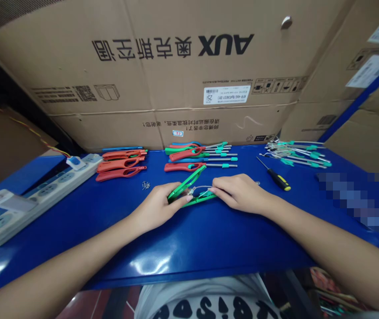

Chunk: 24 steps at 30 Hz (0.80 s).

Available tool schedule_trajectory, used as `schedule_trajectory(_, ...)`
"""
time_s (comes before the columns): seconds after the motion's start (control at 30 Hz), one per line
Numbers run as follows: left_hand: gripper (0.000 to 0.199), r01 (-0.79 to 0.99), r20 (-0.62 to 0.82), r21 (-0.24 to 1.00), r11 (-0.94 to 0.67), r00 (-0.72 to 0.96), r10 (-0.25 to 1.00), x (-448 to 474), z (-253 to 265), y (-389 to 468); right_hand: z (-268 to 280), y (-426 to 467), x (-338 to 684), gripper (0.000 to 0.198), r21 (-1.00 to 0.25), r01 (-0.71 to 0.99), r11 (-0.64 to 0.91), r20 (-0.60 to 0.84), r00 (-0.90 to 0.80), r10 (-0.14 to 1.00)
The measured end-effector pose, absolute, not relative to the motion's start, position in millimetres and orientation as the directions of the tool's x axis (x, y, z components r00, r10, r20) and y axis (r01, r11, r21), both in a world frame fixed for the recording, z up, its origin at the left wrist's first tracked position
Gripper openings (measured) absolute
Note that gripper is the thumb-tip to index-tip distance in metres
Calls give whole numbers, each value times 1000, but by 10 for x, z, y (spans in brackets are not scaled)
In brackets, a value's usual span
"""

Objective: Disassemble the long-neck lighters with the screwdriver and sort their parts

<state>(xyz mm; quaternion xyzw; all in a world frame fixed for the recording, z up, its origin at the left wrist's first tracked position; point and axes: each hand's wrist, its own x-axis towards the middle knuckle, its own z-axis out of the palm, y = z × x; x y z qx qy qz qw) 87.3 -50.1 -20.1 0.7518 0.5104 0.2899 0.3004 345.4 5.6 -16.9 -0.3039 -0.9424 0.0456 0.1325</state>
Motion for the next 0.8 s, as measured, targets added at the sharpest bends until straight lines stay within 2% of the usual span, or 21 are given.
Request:
schedule_trajectory(0.13, 34, 623, 104, 729, -284, 310, 945, 885, -212, -526, -224, 53, 3437, 39, -170, 571, 803, 232, -769, 596)
schedule_trajectory(0.33, 34, 638, 75, 725, -260, 302, 950, 907, -222, -547, -335, 46, 3401, 39, -250, 572, 781, 308, -718, 624)
schedule_trajectory(0.53, 35, 624, 117, 730, -277, 285, 951, 917, -188, -556, -314, 31, 3407, 36, -354, 484, 800, 423, -680, 599)
schedule_trajectory(0.8, 36, 699, 171, 600, -389, 363, 916, 681, 37, -456, -196, 154, 3514, 37, -352, 394, 849, 375, -772, 514)
